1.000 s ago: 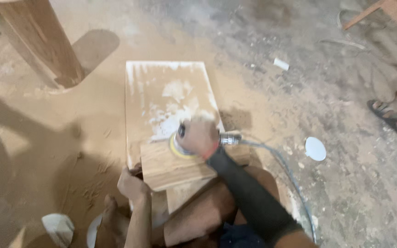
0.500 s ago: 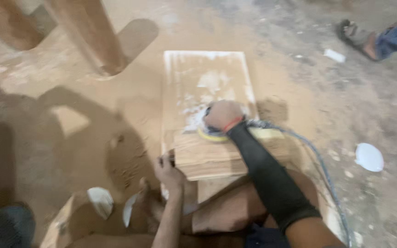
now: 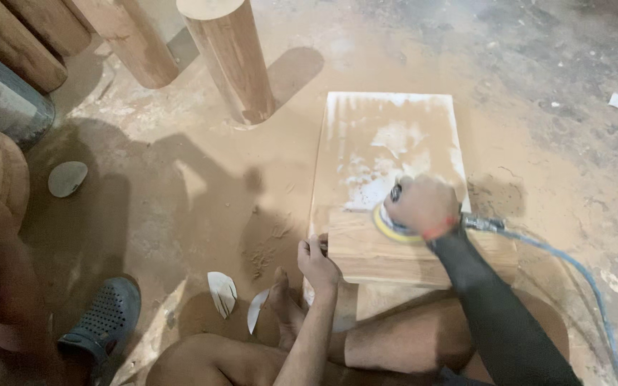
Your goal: The person sits on the floor and uses a handheld orbital sander to smooth the surface of a rectangular wooden block. They hold the block steady with one hand while moving the sander across its top face.
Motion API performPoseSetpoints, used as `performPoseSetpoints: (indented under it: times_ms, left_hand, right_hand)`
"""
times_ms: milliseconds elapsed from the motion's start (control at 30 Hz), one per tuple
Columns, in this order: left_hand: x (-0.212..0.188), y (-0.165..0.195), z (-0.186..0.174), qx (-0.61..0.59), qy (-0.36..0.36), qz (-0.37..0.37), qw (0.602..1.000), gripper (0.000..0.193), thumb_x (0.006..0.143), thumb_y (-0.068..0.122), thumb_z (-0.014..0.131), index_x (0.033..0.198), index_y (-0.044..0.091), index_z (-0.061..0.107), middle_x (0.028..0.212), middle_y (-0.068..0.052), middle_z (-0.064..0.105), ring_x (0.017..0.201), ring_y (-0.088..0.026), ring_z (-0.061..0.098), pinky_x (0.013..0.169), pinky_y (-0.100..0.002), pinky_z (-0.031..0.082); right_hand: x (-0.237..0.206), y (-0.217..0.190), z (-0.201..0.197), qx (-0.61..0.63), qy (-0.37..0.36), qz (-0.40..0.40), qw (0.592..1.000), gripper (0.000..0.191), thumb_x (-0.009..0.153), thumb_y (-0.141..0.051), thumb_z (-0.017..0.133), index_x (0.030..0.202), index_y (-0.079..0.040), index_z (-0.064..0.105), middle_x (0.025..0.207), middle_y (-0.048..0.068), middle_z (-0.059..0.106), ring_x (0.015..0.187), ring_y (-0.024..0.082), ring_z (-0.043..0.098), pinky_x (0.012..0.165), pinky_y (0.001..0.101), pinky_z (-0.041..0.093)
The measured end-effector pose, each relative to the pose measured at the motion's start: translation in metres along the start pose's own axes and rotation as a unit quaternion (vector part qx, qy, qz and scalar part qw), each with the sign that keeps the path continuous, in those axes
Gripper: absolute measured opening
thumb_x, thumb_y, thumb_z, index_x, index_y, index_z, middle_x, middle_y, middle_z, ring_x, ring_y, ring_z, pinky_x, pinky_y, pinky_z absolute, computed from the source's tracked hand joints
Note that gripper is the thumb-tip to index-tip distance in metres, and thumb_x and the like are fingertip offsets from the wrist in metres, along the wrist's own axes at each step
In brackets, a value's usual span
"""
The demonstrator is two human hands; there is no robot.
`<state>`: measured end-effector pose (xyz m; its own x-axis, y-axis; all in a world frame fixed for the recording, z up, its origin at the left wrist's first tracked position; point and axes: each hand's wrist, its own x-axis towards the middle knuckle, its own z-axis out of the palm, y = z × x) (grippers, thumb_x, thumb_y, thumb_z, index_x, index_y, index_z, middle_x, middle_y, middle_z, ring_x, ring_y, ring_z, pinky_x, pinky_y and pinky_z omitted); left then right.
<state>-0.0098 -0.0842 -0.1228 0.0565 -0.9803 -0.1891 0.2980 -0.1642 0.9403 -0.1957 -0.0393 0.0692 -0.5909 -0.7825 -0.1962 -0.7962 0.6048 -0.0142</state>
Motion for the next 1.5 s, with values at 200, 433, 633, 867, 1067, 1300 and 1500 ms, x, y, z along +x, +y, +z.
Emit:
performPoseSetpoints:
  times_ms: [200,433,633,867,1067,1300,1500]
  left_hand:
    - [-0.004,0.004,-0.006,0.022,-0.006,-0.022,0.999,0.030,0.101,0.020,0.054,0.080,-0.001,0.060,0.079,-0.011,0.073,0.067,-0.013,0.063,0.063,-0.029,0.050]
    - [-0.014,0.020,-0.010,0.068,-0.016,-0.049,0.996,0.031,0.103,0.023,0.050,0.086,-0.001,0.061,0.083,-0.011,0.072,0.070,-0.016,0.064,0.065,-0.032,0.051]
    - [-0.025,0.018,-0.026,0.097,-0.036,-0.023,0.994,0.029,0.102,0.023,0.049,0.088,0.000,0.060,0.079,-0.008,0.064,0.069,-0.016,0.062,0.062,-0.032,0.050]
    - [-0.026,0.014,-0.023,0.019,-0.029,-0.017,0.999,0.030,0.103,0.023,0.051,0.085,0.000,0.058,0.076,-0.006,0.062,0.068,-0.013,0.059,0.064,-0.029,0.048]
    - [-0.025,0.014,-0.021,0.040,-0.013,-0.019,0.999,0.030,0.101,0.022,0.052,0.080,0.001,0.057,0.073,-0.007,0.062,0.065,-0.014,0.057,0.061,-0.029,0.047]
    - [-0.031,0.019,-0.022,0.083,-0.013,0.012,0.996,0.034,0.103,0.023,0.051,0.077,0.002,0.055,0.072,-0.005,0.062,0.065,-0.013,0.056,0.063,-0.029,0.047]
    - [-0.035,0.020,-0.025,-0.001,-0.034,-0.015,0.999,0.036,0.107,0.023,0.050,0.076,0.005,0.049,0.072,-0.004,0.054,0.067,-0.014,0.052,0.065,-0.030,0.045]
  right_hand:
    - [-0.083,-0.011,0.009,0.040,0.245,-0.120,0.961,0.033,0.085,-0.044,0.067,0.092,-0.013,0.076,0.076,0.014,0.066,0.065,0.032,0.067,0.058,0.0466,0.054]
    - [-0.071,-0.014,0.016,0.057,0.241,-0.122,0.961,0.031,0.087,-0.043,0.066,0.086,-0.014,0.076,0.074,0.013,0.066,0.067,0.032,0.066,0.061,0.0478,0.053]
    - [0.024,0.011,0.032,0.047,0.007,-0.037,0.998,0.034,0.074,-0.039,0.066,0.092,-0.014,0.081,0.090,0.018,0.076,0.087,0.036,0.074,0.079,0.0468,0.057]
    - [0.097,0.019,0.053,0.034,-0.153,-0.018,0.988,0.048,0.069,-0.041,0.072,0.106,-0.011,0.078,0.107,0.018,0.073,0.099,0.034,0.071,0.085,0.0456,0.056]
    - [0.069,0.030,0.033,0.039,-0.096,-0.024,0.994,0.048,0.071,-0.045,0.069,0.108,-0.015,0.081,0.106,0.015,0.077,0.098,0.034,0.073,0.086,0.0450,0.057]
    - [-0.064,0.034,0.015,0.017,0.129,-0.101,0.986,0.043,0.090,-0.050,0.061,0.093,-0.010,0.077,0.074,0.014,0.065,0.067,0.029,0.067,0.061,0.0472,0.053]
    - [-0.108,0.048,0.025,0.042,0.250,-0.131,0.958,0.035,0.087,-0.043,0.066,0.090,-0.010,0.079,0.075,0.013,0.064,0.068,0.026,0.063,0.060,0.0415,0.050]
